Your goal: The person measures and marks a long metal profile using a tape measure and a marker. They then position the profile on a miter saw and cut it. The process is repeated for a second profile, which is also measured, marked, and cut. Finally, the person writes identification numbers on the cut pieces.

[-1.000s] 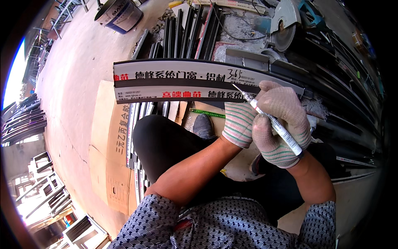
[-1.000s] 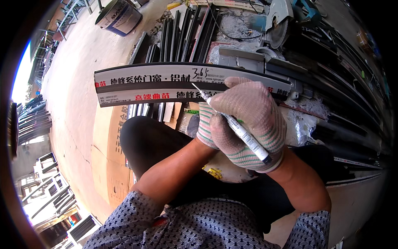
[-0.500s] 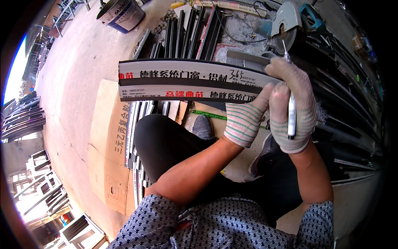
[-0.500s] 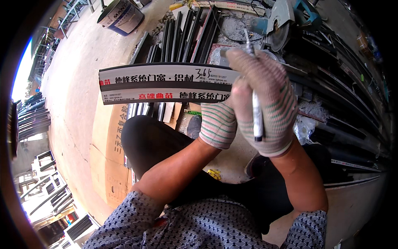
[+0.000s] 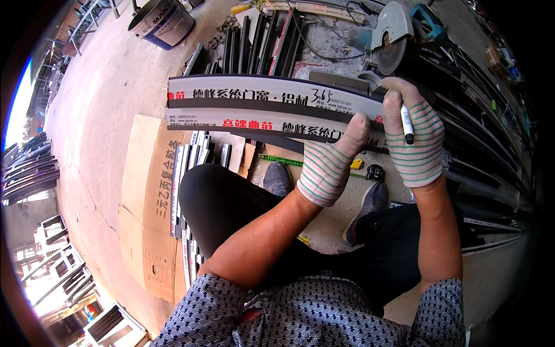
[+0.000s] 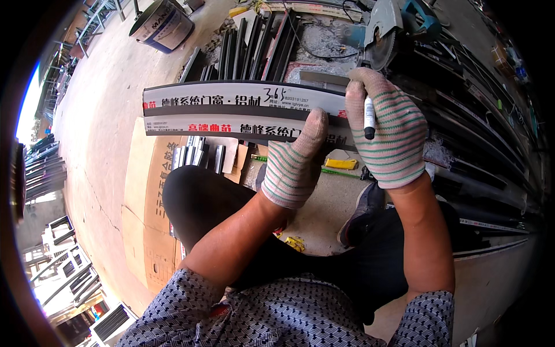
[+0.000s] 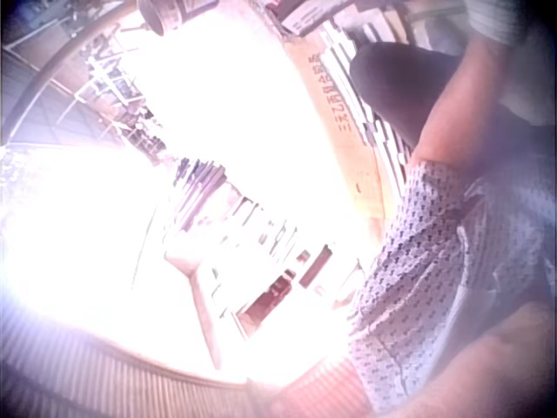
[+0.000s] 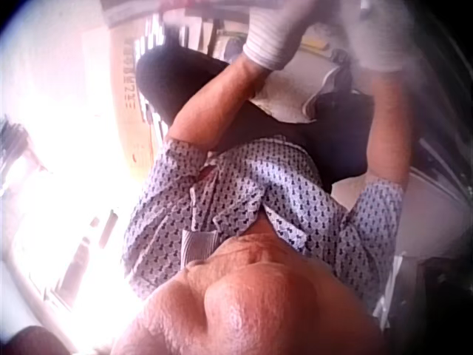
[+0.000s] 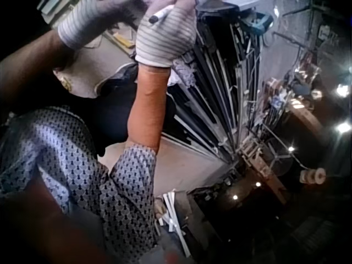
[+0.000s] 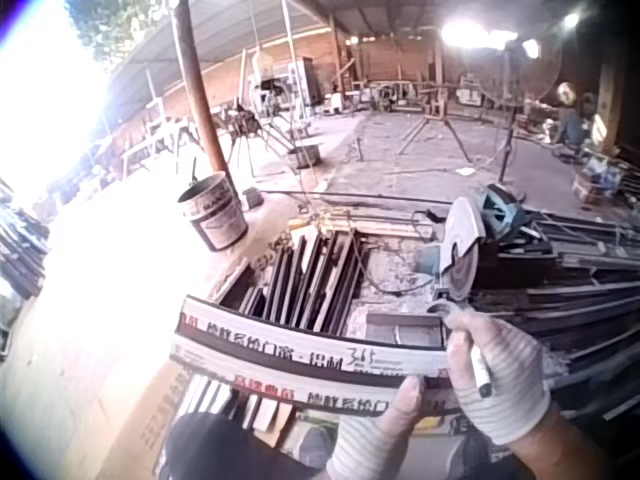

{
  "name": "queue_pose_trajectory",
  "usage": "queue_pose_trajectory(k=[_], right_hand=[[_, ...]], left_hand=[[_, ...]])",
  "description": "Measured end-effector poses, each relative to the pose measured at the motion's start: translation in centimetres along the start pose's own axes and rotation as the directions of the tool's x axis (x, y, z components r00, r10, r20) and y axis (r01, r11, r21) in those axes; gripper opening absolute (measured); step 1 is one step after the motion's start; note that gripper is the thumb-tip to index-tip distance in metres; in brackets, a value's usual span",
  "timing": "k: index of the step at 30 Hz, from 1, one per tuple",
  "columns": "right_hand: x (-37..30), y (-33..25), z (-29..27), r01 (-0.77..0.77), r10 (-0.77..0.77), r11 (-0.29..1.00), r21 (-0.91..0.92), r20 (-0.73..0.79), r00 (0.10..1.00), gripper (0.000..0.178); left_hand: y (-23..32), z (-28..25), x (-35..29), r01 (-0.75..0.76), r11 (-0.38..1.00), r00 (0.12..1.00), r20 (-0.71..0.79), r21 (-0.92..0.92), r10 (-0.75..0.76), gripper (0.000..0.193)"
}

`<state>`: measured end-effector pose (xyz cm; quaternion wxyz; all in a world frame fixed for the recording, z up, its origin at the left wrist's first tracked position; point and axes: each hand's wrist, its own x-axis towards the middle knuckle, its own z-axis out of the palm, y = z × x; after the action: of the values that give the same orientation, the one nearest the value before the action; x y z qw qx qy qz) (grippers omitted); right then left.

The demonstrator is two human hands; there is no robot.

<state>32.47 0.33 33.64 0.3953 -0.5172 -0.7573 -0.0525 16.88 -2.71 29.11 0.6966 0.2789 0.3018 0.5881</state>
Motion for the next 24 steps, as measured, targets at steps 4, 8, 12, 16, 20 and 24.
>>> queue_pose_trajectory(k=[4,8,12,16,20,24], right_hand=[[0.2,0.3,-0.5,-0.093,0.092,0.996,0.010,0.009,0.996,0.018],[0.0,0.7,-0.6,-0.088,0.088,0.996,0.007,0.027,0.996,0.020],[-0.1,0.7,-0.3,-0.106,0.104,0.994,0.023,0.063,0.993,0.020],[-0.3,1.2,-0.4,-0.034,0.032,0.998,0.045,0.046,0.998,0.022],[-0.2,0.6,-1.1,0.039,-0.037,0.993,0.112,-0.026,0.999,0.034],[-0.7,-2.5,-2.0,0.042,-0.033,0.931,0.362,-0.031,0.999,0.058]], left_hand=[[0.2,0.2,0.0,0.042,0.999,0.999,0.024,-0.017,-0.042,0.033],[0.3,0.3,0.0,0.036,0.998,0.999,0.017,0.049,-0.036,0.030],[0.2,0.2,-0.1,0.014,0.995,1.000,-0.025,0.099,-0.012,0.028],[0.7,0.7,0.0,-0.070,0.967,0.997,-0.025,0.246,0.078,0.029],[0.4,0.7,0.4,-0.078,0.968,0.994,-0.051,0.240,0.093,0.030],[-0.9,0.6,0.6,-0.106,0.961,0.989,-0.077,0.257,0.130,0.031]])
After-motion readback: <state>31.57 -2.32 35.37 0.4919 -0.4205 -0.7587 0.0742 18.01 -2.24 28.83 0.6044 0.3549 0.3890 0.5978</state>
